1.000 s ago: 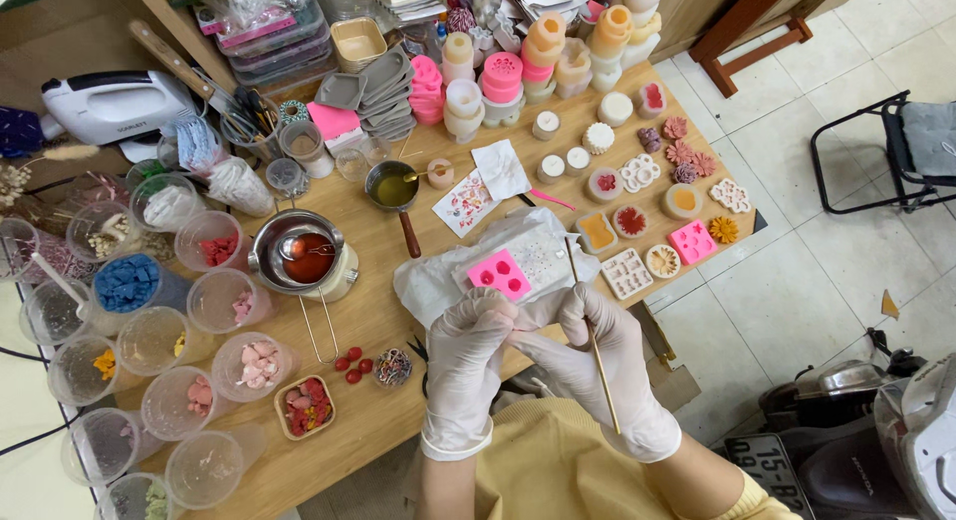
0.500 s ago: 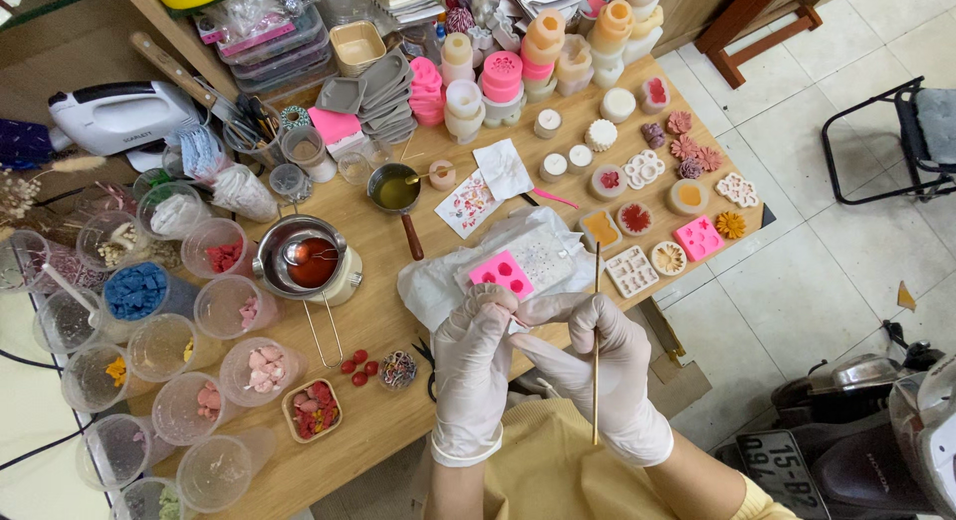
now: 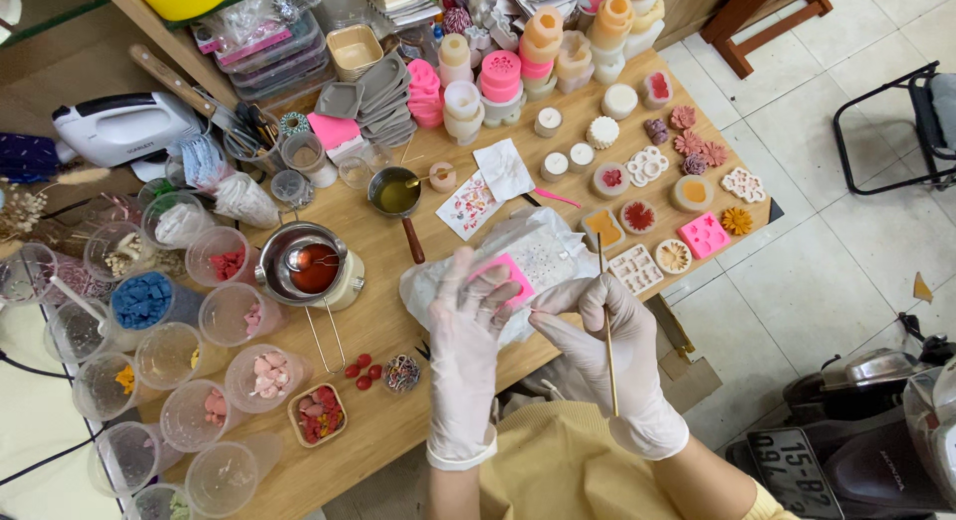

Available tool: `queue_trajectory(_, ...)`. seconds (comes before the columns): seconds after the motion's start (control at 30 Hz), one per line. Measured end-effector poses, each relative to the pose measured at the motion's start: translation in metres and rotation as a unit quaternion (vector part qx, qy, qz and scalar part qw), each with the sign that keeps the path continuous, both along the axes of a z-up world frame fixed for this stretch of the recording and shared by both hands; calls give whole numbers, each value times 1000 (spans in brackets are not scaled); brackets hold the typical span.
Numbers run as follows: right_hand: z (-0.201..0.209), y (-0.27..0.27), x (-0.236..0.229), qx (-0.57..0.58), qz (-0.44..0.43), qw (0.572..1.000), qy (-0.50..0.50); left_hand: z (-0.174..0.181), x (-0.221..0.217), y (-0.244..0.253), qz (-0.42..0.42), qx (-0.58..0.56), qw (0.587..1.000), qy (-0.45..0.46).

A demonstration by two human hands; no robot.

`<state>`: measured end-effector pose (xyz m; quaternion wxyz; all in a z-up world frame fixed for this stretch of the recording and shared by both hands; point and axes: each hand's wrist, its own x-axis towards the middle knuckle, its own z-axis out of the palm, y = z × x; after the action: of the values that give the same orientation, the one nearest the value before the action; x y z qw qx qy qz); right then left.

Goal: The person removes wax shapes from a mold by hand, places them in a bowl, and then uses a wooden tool to push a metal wick through the center of a pink square candle.

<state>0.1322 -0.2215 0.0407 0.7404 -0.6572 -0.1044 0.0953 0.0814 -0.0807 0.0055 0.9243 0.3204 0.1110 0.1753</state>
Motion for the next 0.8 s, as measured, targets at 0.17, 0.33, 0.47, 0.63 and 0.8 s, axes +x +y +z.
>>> queue_trajectory(0.17,-9,-11,13,33,-24,998,51,-14,3,24,24,-13,979,200)
queue_trajectory(0.33,-26,-25,36,18,-37,999,3,-55,-2,19,32,731,659,173)
queue_trajectory(0.47,-36,-32,39,13,-65,998,20,-91,18,-1,27,756,630,174)
queue_trajectory(0.63,-49,-41,43,0,-43,999,-15,-131,48,-7,-14,833,490,257)
queue_trajectory(0.8,-56,-45,47,-6,-26,1000,-7,-124,52,-2,-4,766,595,245)
